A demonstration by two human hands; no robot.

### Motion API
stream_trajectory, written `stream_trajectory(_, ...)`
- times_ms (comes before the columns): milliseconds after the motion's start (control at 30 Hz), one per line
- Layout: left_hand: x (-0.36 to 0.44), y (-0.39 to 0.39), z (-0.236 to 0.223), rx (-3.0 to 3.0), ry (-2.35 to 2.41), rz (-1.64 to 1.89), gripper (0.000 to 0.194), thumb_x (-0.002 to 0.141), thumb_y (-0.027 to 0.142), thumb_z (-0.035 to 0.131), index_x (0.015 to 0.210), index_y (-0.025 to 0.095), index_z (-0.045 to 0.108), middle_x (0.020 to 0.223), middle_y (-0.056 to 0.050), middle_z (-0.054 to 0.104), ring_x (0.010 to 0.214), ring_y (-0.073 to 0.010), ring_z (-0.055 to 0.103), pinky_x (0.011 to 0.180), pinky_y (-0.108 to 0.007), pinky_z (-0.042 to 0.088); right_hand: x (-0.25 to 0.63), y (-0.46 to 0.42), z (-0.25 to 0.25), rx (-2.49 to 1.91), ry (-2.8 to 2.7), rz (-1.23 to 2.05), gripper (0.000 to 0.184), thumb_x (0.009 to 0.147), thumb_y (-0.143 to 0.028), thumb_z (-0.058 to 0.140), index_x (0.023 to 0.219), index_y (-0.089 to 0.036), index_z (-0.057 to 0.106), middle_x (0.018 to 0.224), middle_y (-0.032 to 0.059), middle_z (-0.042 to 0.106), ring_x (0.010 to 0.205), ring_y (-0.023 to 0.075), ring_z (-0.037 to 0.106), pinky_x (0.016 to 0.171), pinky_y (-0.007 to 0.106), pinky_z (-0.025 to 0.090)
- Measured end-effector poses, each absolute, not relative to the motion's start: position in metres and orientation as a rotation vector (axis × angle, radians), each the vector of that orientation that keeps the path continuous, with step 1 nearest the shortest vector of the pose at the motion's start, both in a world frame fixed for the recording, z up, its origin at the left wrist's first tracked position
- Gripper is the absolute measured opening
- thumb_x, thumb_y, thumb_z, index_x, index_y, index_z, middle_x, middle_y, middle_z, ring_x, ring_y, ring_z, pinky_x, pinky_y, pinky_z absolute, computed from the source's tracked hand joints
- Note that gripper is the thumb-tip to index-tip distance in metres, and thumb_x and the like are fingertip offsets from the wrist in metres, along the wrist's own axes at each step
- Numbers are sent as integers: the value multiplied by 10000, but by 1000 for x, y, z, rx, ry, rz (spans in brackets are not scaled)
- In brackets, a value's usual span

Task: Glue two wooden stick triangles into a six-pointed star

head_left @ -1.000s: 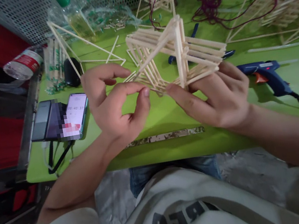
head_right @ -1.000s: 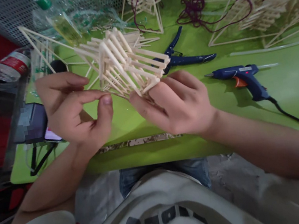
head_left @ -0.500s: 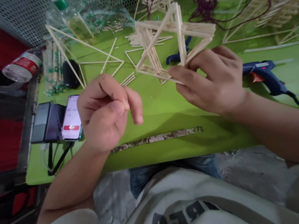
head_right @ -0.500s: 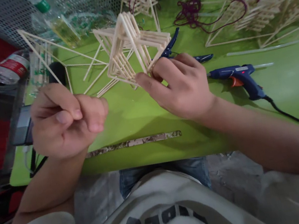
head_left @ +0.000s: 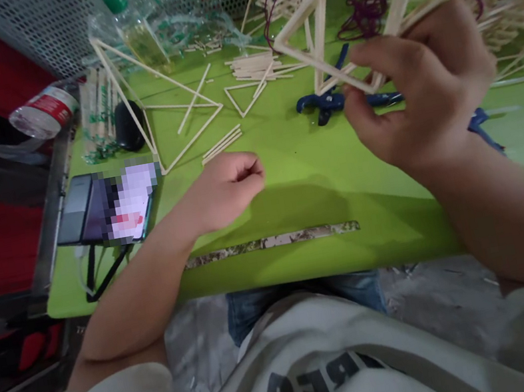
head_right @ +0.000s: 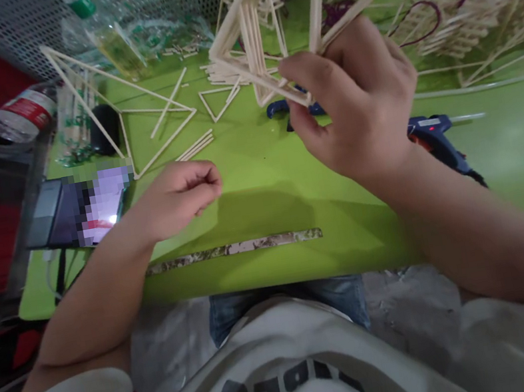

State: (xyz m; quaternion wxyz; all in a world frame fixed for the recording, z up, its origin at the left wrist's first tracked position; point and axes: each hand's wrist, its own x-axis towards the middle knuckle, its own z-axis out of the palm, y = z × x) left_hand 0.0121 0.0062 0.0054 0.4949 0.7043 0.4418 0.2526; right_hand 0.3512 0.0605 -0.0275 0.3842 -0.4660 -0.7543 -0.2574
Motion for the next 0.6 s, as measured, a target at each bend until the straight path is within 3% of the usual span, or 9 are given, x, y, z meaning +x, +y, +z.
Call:
stream_trajectory(67, 13, 6, -5, 1801, 1172, 732, 138, 915, 137, 780, 1003, 241, 801, 928, -47, 786, 716, -175, 648, 575, -285, 469, 351, 57, -26, -1154, -1914, -595, 397, 1095, -373, 712, 1411, -227, 904, 1100, 162, 721, 1059, 362, 684, 980, 552, 530)
stream_trajectory(133, 16, 5, -16, 1797, 1172, 915, 454, 860, 123, 803, 1289, 271, 815, 1346, -102, 847, 893, -202, 743, 649, -304, 561, 348, 51, -23, -1098, -1925, -533, 379, 1123, -415, 702, 1400, -254, 904, 1086, 157, 720, 1017, 352, 676, 955, 545, 538)
stream_trajectory(233, 23, 6, -31, 1721, 1029, 1083, 750, 881, 205, 847, 1597, 365, 693, 1801, -132, 661, 1079, -239, 800, 727, -353, 659, 340, 41, -21, -1086, -1958, -436, 349, 1161, -422, 658, 1379, -305, 904, 1092, 154, 759, 1003, 348, 698, 948, 539, 567)
stream_trajectory(333, 31, 9, -40, 1667, 934, 1194, 852, 904, 353, 924, 1689, 433, 602, 1943, -118, 520, 1248, -289, 808, 824, -406, 732, 329, 31, -22, -1109, -2003, -347, 309, 1164, -400, 659, 1352, -310, 886, 1101, 149, 798, 1013, 341, 722, 969, 537, 591)
stream_trajectory(433, 39, 11, -40, 1595, 822, 1327, 821, 882, 409, 1011, 1624, 424, 662, 1807, -114, 662, 1224, -282, 815, 829, -407, 748, 322, 24, -27, -1132, -2020, -334, 290, 1157, -395, 668, 1333, -280, 868, 1087, 160, 808, 999, 332, 710, 972, 533, 602)
stream_trajectory(500, 41, 10, -35, 1525, 766, 1333, 536, 954, 447, 1004, 1436, 351, 792, 1395, -99, 863, 982, -224, 810, 729, -361, 708, 322, 23, -29, -1111, -1991, -332, 291, 1149, -405, 679, 1324, -272, 868, 1072, 163, 796, 981, 330, 693, 974, 540, 604)
stream_trajectory(533, 42, 10, -31, 1492, 757, 1325, 355, 1007, 476, 976, 1294, 314, 845, 1129, -68, 874, 829, -190, 766, 654, -328, 658, 323, 24, -30, -1086, -1976, -324, 293, 1145, -412, 683, 1323, -277, 873, 1065, 161, 790, 972, 329, 687, 971, 545, 604)
stream_trajectory(567, 41, 9, -27, 1461, 758, 1323, 241, 1055, 498, 943, 1149, 289, 869, 904, -30, 813, 699, -160, 695, 587, -300, 593, 325, 26, -30, -1062, -1957, -315, 298, 1142, -422, 682, 1318, -284, 880, 1060, 160, 788, 964, 332, 683, 968, 554, 604)
stream_trajectory(600, 40, 8, -23, 1433, 760, 1343, 250, 1088, 510, 916, 1021, 275, 866, 747, 3, 716, 602, -135, 614, 534, -281, 521, 327, 28, -30, -1047, -1947, -302, 307, 1143, -434, 676, 1318, -294, 886, 1061, 160, 791, 961, 336, 683, 964, 564, 604)
